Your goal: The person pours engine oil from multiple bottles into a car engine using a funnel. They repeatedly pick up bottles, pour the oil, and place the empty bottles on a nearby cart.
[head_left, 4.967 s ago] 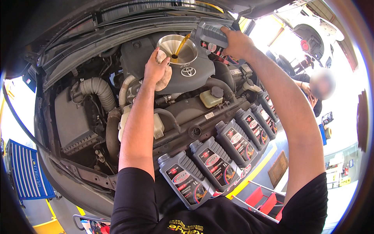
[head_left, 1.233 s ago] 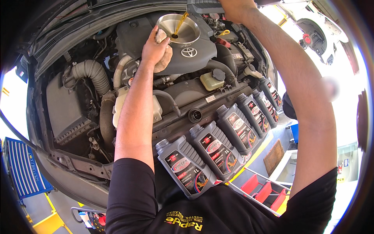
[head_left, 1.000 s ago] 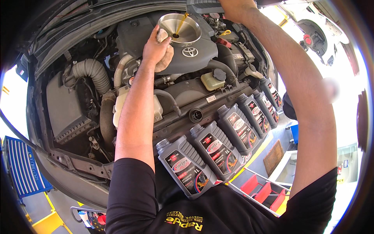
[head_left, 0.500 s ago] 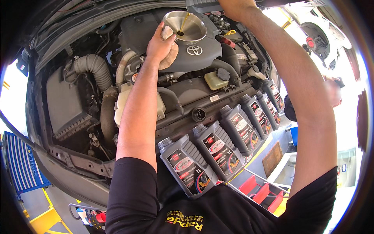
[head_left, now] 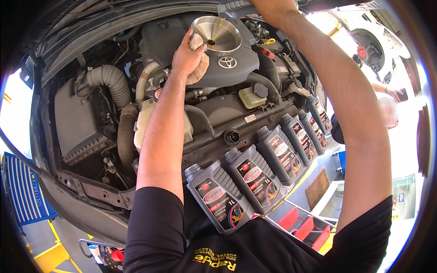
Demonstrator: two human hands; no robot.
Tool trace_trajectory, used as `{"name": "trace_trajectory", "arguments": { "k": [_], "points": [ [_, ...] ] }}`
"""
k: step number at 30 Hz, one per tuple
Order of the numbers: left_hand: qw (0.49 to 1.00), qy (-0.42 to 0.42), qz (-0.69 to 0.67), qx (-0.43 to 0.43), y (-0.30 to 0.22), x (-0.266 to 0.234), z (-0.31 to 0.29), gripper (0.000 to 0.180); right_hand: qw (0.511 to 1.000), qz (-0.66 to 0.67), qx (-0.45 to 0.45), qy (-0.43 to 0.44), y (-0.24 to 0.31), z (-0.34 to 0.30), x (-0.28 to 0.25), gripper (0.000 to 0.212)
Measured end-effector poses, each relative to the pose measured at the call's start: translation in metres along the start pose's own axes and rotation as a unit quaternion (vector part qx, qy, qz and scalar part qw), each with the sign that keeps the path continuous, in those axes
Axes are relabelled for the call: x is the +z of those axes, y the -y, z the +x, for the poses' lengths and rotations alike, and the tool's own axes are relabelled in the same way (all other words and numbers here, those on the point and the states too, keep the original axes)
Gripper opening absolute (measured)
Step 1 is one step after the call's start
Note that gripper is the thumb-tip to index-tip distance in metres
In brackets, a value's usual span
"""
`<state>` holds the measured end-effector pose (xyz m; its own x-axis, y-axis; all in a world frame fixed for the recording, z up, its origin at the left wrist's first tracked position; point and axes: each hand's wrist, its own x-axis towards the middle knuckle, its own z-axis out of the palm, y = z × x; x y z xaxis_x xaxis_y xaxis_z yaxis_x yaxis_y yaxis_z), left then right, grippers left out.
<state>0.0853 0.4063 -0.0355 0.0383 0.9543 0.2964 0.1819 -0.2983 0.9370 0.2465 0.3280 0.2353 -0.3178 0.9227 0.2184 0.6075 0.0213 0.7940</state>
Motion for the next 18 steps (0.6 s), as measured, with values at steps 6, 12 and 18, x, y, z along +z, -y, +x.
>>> {"name": "trace_trajectory", "arguments": {
  "k": [6,12,18],
  "points": [
    [1.000,0.002,0.011,0.003,0.003,-0.002,0.001,0.079,1.000,-0.002,-0.007,-0.012,-0.001,0.002,0.000,0.041],
    [1.000,0.000,-0.017,-0.003,0.008,0.003,0.002,0.079,0.999,-0.030,-0.011,-0.036,0.001,0.007,0.011,0.034],
    [1.000,0.017,-0.003,-0.009,0.002,-0.003,-0.001,0.081,0.998,-0.022,-0.020,-0.059,0.005,0.012,0.012,0.030]
  ]
}}
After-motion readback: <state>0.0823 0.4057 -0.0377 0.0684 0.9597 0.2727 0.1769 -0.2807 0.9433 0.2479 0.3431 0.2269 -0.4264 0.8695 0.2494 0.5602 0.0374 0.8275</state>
